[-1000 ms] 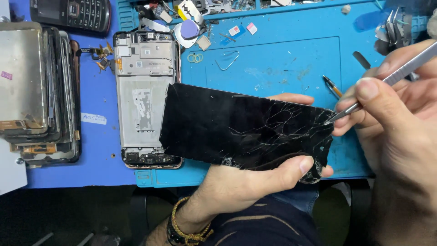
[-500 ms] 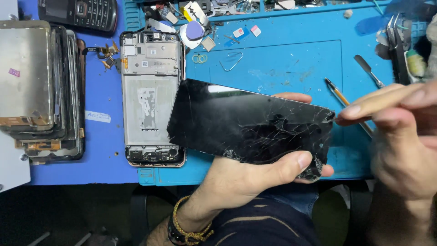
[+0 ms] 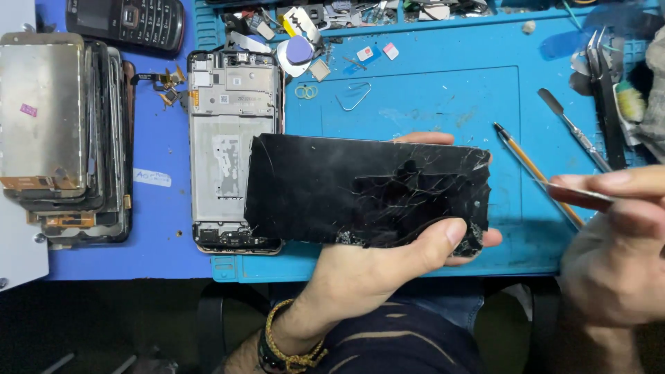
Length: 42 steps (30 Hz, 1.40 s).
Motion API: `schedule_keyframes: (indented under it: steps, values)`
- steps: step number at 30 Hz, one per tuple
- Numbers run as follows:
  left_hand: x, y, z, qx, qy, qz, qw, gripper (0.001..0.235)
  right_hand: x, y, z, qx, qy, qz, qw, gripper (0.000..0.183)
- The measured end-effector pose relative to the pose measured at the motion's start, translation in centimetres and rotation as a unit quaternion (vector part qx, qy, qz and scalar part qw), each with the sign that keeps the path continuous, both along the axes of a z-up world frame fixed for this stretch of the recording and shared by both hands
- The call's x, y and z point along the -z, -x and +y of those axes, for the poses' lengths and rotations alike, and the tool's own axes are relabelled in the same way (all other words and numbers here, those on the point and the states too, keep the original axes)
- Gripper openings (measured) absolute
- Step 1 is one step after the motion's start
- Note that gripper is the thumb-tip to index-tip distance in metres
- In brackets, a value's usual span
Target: Removing fragments and cleaning a broken smartphone screen using tweezers and a scraper.
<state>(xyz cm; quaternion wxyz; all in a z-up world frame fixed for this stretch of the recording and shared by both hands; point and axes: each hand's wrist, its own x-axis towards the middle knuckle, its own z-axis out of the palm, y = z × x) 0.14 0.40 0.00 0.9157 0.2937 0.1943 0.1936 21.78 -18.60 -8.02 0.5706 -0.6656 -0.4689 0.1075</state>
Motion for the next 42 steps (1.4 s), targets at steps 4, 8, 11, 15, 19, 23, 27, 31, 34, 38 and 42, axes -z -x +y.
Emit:
schedule_keyframes:
  steps: [4, 8, 11, 15, 19, 23, 27, 31, 34, 38, 42]
  values:
    - [0.1, -0.1, -0.2, 0.002, 0.017, -0.018, 1.000, 0.066, -1.4, 0.6, 1.7, 0.006, -0.015, 0.108, 0.994, 0.021]
    - [0.1, 0.0, -0.4, 0.005, 0.005, -0.010, 1.000, 0.063, -2.9, 1.5, 3.6, 0.009, -0.032, 0.247, 0.968, 0.014]
    - [0.2, -0.1, -0.5, 0.001, -0.005, -0.013, 1.000, 0.062, -3.4, 1.8, 4.1, 0.027, -0.010, 0.247, 0.969, 0.012]
    - [0.1, -0.2, -0.4, 0.006, -0.006, -0.012, 1.000, 0.062, -4.5, 2.2, 5.4, 0.014, -0.002, 0.236, 0.972, 0.015]
    - [0.2, -0.1, -0.6, 0.004, -0.008, -0.014, 1.000, 0.062, -4.8, 2.2, 5.8, 0.010, 0.014, 0.242, 0.970, 0.015]
    - [0.1, 0.0, -0.6, 0.003, -0.022, -0.013, 1.000, 0.062, -5.9, 2.9, 6.6, 0.020, 0.037, 0.232, 0.972, 0.017]
    - [0.0, -0.1, -0.6, 0.002, -0.022, -0.011, 1.000, 0.062, -4.8, 2.6, 5.6, -0.011, 0.001, 0.258, 0.966, 0.014]
    - [0.5, -0.1, -0.9, -0.009, -0.032, -0.013, 0.999, 0.060, -3.7, 3.4, 4.2, -0.037, -0.008, 0.032, 0.999, 0.022]
    - [0.7, -0.1, -0.7, -0.009, -0.034, -0.018, 0.999, 0.060, -7.1, 2.5, 4.8, -0.112, 0.041, -0.113, 0.986, 0.027]
    - [0.4, 0.0, -0.2, -0.002, 0.004, -0.024, 1.000, 0.065, -5.4, 2.3, 3.8, -0.098, 0.039, -0.118, 0.987, 0.030]
    - [0.1, -0.1, -0.1, -0.007, 0.017, -0.032, 0.999, 0.066, -1.8, 2.8, 2.2, 0.039, -0.037, -0.041, 0.998, 0.027]
